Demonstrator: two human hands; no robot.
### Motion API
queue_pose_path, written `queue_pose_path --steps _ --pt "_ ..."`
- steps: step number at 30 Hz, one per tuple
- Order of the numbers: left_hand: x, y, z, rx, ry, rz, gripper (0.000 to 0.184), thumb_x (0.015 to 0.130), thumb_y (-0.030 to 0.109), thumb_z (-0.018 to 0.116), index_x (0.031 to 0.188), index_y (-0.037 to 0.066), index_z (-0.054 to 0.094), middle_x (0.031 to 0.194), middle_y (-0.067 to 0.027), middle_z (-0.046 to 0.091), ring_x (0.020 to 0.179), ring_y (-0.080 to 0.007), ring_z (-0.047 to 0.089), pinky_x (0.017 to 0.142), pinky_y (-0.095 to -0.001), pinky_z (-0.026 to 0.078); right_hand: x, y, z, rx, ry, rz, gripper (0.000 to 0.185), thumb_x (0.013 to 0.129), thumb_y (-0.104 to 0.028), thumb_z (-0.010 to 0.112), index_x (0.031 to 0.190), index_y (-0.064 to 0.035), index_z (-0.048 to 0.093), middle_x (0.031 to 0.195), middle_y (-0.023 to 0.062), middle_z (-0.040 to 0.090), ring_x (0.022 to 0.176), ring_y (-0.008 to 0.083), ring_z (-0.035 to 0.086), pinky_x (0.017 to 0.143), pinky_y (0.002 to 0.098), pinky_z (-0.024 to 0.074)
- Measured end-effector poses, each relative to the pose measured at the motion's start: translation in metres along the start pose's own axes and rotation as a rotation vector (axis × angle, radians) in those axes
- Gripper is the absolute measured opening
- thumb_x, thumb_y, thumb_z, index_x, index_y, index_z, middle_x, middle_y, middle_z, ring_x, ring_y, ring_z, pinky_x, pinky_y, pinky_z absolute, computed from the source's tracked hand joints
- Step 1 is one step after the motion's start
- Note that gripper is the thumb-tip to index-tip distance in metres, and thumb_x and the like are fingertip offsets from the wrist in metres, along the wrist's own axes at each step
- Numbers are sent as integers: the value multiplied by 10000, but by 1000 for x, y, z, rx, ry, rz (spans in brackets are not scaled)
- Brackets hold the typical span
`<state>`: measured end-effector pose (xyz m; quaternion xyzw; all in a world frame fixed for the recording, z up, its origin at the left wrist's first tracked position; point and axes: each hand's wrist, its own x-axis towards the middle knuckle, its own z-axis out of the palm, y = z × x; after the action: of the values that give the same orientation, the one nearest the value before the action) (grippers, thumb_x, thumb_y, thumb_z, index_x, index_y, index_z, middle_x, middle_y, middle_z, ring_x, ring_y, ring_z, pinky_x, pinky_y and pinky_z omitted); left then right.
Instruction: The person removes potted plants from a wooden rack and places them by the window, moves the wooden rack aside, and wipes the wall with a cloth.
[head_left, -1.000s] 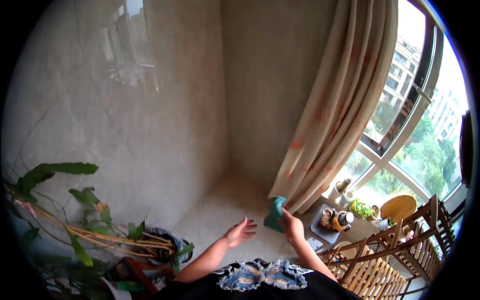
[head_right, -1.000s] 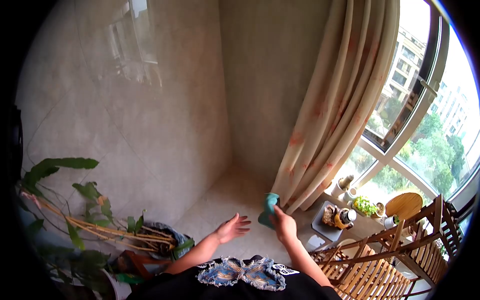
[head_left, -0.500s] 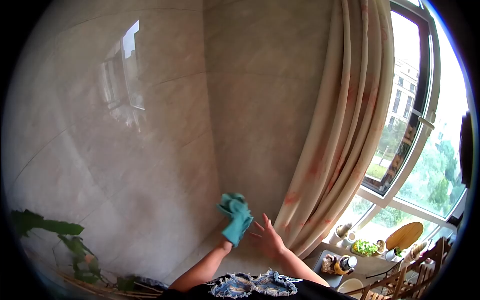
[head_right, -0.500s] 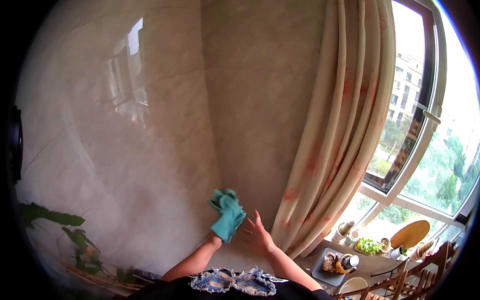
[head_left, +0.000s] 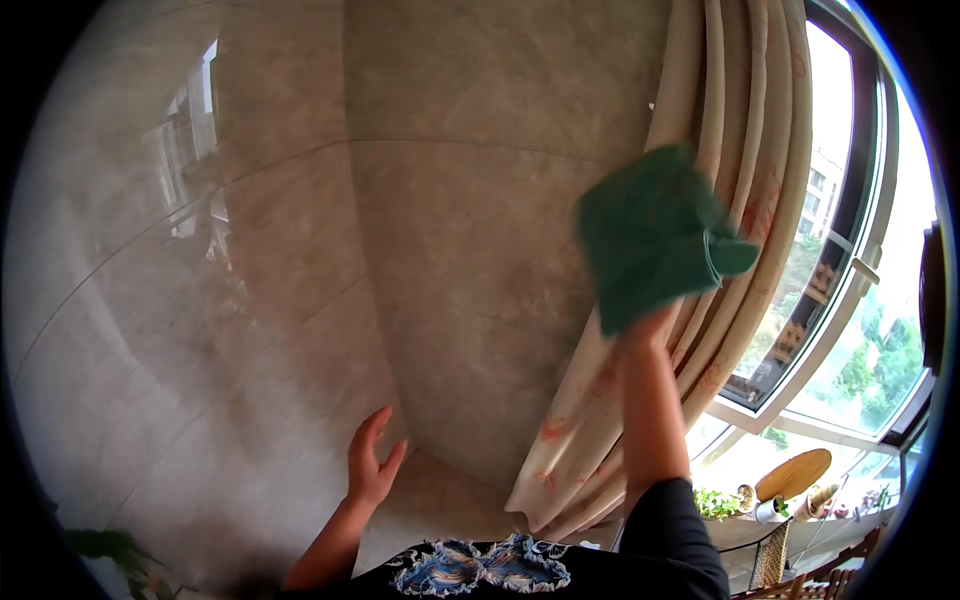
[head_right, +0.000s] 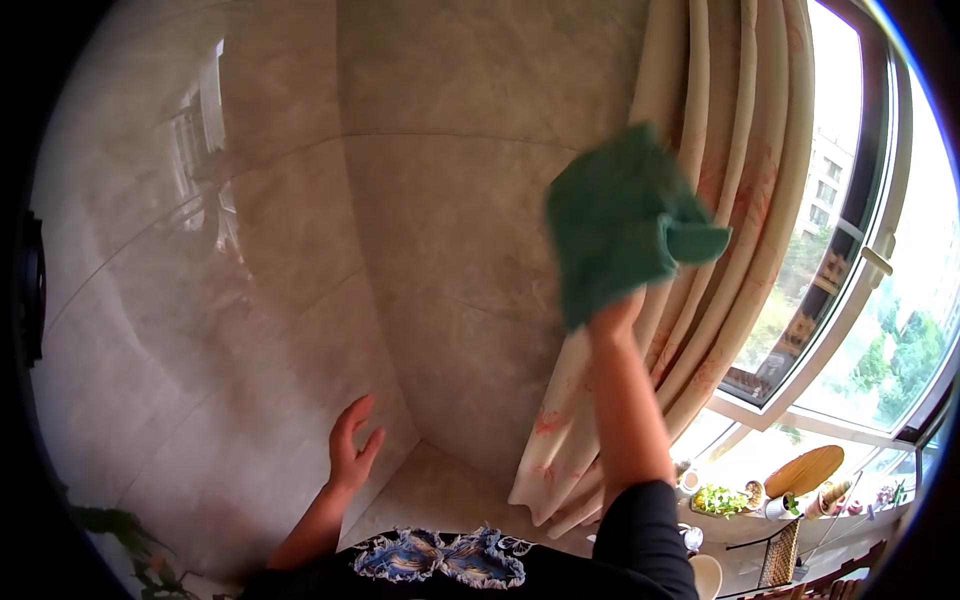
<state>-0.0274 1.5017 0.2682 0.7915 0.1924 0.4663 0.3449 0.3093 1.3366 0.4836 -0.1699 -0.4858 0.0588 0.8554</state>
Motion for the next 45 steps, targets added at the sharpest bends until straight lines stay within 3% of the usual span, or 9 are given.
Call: queue_pose_path --steps 6,12,19,23,31,37,39,41,45 --pt "42 -60 -37 -1 -46 -54 439 888 64 690 1315 48 590 1272 -150 642 1138 -266 652 897 -374 546 199 -23 67 -1798 -287 -1278 826 853 -683 560 1543 -260 398 1619 87 329 1488 436 246 1154 694 177" --pt "121 -124 -69 -40 2 -80 339 889 40 659 1228 33 641 1182 -139 685 1084 -258 674 864 -367 553 284 95 53 -2468 191 -995 772 897 -679 501 1564 -320 352 1653 12 275 1511 409 193 1124 761 130" --pt "283 -110 -60 109 76 363 302 879 15 647 1179 44 657 1138 -141 685 1039 -308 651 880 -379 522 172 336 76 -2170 -1382 -712 708 888 -618 572 1506 -294 450 1653 -36 255 1543 312 133 1195 682 114" --pt "332 -123 -67 130 84 543 300 861 10 656 1158 51 662 1115 -131 684 1028 -325 637 900 -394 513 213 313 76 -2105 -1566 -721 660 850 -623 606 1449 -359 519 1639 -81 284 1540 247 164 1212 659 70" --pt "299 -164 -105 286 114 382 257 853 -1 650 1103 48 681 1077 -138 690 1012 -326 644 886 -395 517 401 85 97 -2393 -61 -1351 605 895 -576 583 1465 -399 485 1612 -24 359 1481 361 294 1135 721 173" --pt "258 -157 -135 253 225 116 186 828 -28 654 990 37 716 928 -132 705 837 -308 653 749 -368 518 472 88 135 -2382 754 -1124 598 978 -552 467 1531 -329 417 1631 -15 327 1487 370 282 1134 720 180" --pt "263 -152 -130 243 241 131 183 827 -29 654 985 37 717 921 -127 708 827 -307 657 748 -366 518 419 147 207 -2339 324 -685 562 1014 -445 479 1491 -147 480 1639 37 301 1481 340 288 1187 616 204" --pt "270 -143 -120 224 252 145 181 826 -31 654 980 38 719 914 -122 711 817 -305 661 747 -364 519 430 236 191 -2499 145 -1223 608 932 -500 526 1501 -294 467 1599 34 389 1489 388 283 1128 735 175" --pt "278 -121 -89 155 126 238 196 818 -26 675 984 63 727 929 -105 725 845 -287 686 743 -358 540 278 393 161 -2181 -916 -1089 566 876 -405 627 1401 -198 585 1544 58 463 1437 351 388 1158 710 201"
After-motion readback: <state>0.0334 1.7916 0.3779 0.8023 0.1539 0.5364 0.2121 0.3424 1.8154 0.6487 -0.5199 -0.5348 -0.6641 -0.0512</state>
